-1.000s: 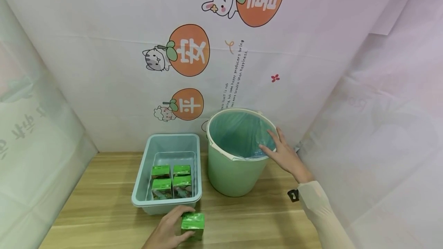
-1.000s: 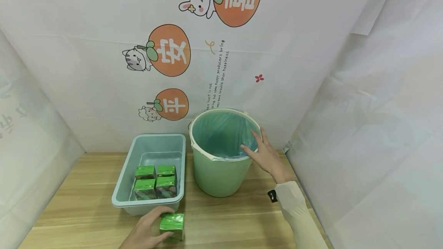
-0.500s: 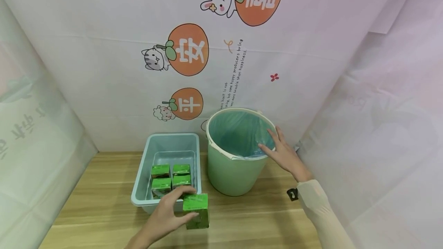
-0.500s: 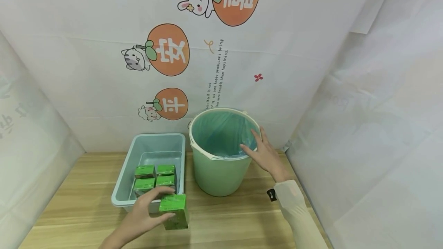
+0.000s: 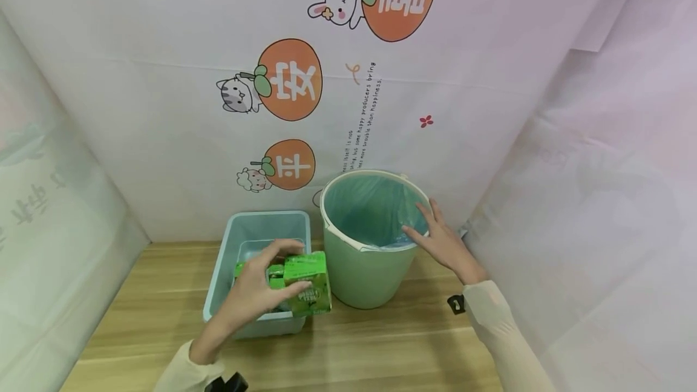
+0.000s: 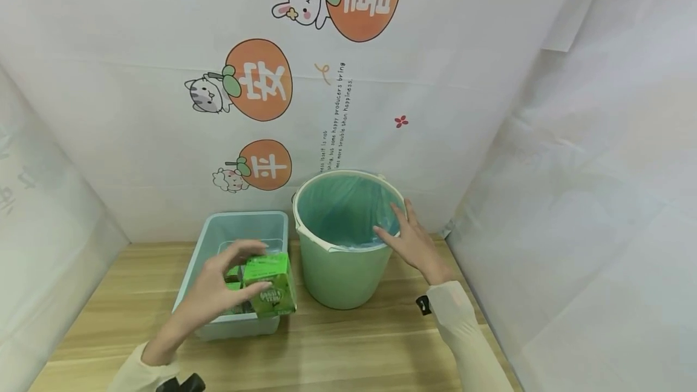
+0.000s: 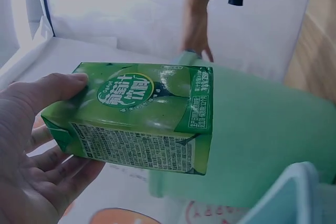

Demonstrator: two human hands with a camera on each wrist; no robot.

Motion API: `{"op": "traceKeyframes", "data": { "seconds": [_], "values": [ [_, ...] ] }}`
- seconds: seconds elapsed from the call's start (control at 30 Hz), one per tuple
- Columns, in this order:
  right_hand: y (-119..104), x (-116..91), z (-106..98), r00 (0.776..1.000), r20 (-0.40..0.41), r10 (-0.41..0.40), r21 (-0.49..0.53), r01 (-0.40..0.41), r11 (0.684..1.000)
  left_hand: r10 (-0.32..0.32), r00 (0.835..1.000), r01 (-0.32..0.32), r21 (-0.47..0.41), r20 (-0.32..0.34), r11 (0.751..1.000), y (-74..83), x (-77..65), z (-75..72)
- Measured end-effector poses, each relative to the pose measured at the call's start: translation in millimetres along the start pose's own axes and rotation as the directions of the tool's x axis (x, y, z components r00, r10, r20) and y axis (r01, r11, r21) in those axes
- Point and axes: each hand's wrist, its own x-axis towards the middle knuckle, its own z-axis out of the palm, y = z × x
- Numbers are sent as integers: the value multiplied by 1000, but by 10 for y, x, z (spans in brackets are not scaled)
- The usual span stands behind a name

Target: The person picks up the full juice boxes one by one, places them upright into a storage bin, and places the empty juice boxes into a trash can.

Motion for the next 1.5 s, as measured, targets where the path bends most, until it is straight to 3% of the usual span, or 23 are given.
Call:
{"op": "traceKeyframes", "data": {
  "seconds": [0.23, 0.73, 1.0, 1.3, 1.5],
  "values": [
    [-14, 16, 12, 1000, -2, 4, -7, -4, 1000, 3, 1000, -3, -18, 21, 1000, 3, 344, -36],
    [15, 32, 29, 1000, -11, 11, -24, -11, 1000, -43, 999, 43, -78, -1, 996, -77, 997, 7],
    [15, 31, 72, 1000, -15, 2, -11, -2, 1000, -13, 1000, 12, -98, -2, 995, -75, 1360, 41],
    [-21, 39, 46, 1000, -23, 3, -1, -3, 1000, -56, 998, 59, -130, 23, 990, -56, 1594, 226],
    [-42, 54, 65, 1000, -18, -3, 6, 3, 1000, -19, 1000, 21, -111, 14, 994, -123, 1651, 330]
  ]
}}
